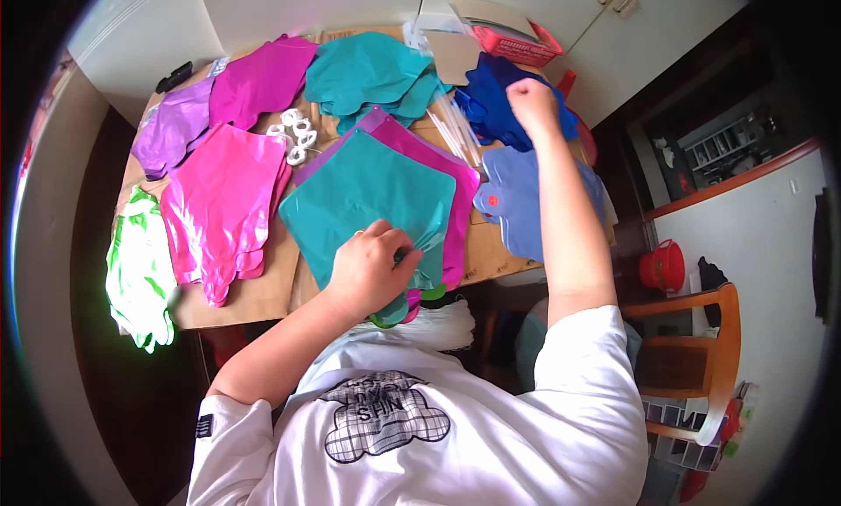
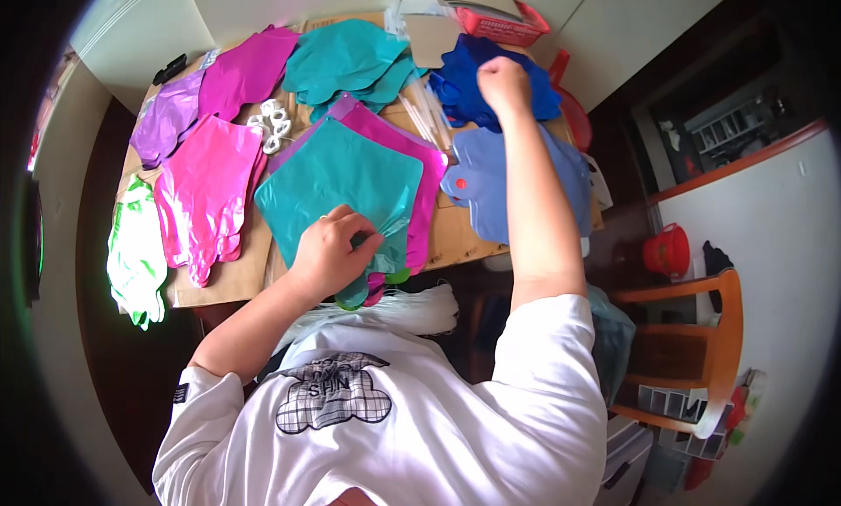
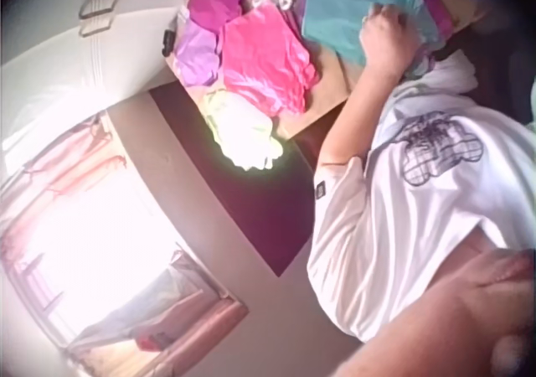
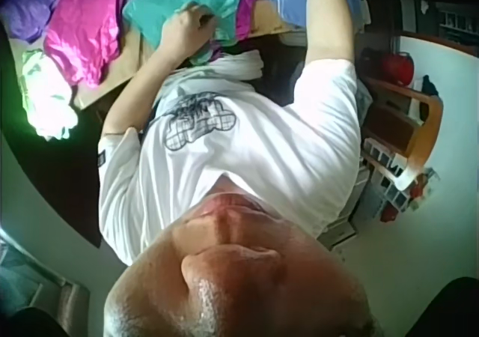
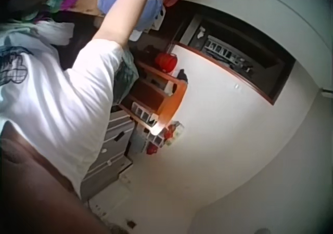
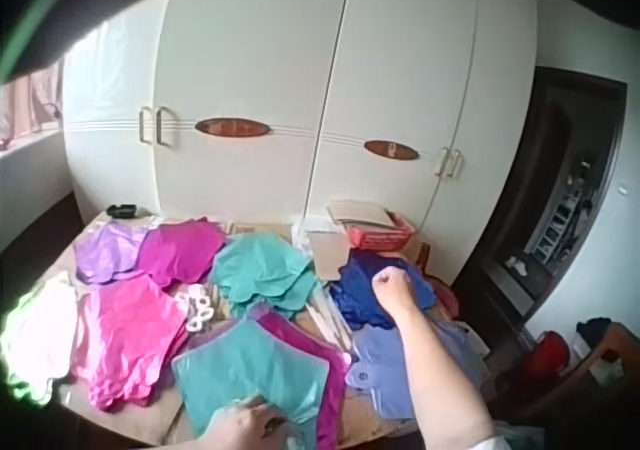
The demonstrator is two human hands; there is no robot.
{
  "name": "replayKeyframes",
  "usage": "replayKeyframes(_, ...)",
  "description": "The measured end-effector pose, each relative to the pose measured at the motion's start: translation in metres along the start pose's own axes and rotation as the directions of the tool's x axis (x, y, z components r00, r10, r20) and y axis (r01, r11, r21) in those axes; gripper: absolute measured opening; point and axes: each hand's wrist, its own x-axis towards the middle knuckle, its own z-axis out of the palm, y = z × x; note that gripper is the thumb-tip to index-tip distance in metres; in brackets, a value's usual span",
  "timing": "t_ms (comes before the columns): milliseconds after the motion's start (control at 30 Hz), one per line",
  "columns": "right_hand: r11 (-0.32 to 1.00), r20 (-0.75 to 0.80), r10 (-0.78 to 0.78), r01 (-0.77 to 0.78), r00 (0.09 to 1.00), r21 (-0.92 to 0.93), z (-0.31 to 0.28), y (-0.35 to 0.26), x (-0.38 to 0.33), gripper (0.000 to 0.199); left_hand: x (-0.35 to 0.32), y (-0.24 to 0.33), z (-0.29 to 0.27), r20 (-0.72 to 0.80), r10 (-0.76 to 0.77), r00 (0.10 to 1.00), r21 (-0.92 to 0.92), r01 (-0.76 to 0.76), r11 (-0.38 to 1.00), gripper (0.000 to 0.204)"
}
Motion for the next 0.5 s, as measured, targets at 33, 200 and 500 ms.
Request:
replayKeyframes(33,0.992,0.036,0.121,-0.122,0.992,0.024,-0.004,0.034,0.009,0.020,0.002,0.005,-0.004,0.068,-0.028,0.997,-0.018,0.029,0.999,0.020)
replayKeyframes(200,0.959,0.173,0.240,-0.206,0.955,-0.196,0.003,0.063,0.033,0.055,0.015,0.014,-0.019,0.226,-0.130,0.965,-0.229,0.183,0.956,0.031)
replayKeyframes(500,0.932,0.127,0.351,-0.358,0.928,0.046,0.035,0.092,0.039,0.022,0.113,0.021,-0.042,0.189,-0.012,0.982,-0.242,0.059,0.968,0.028)
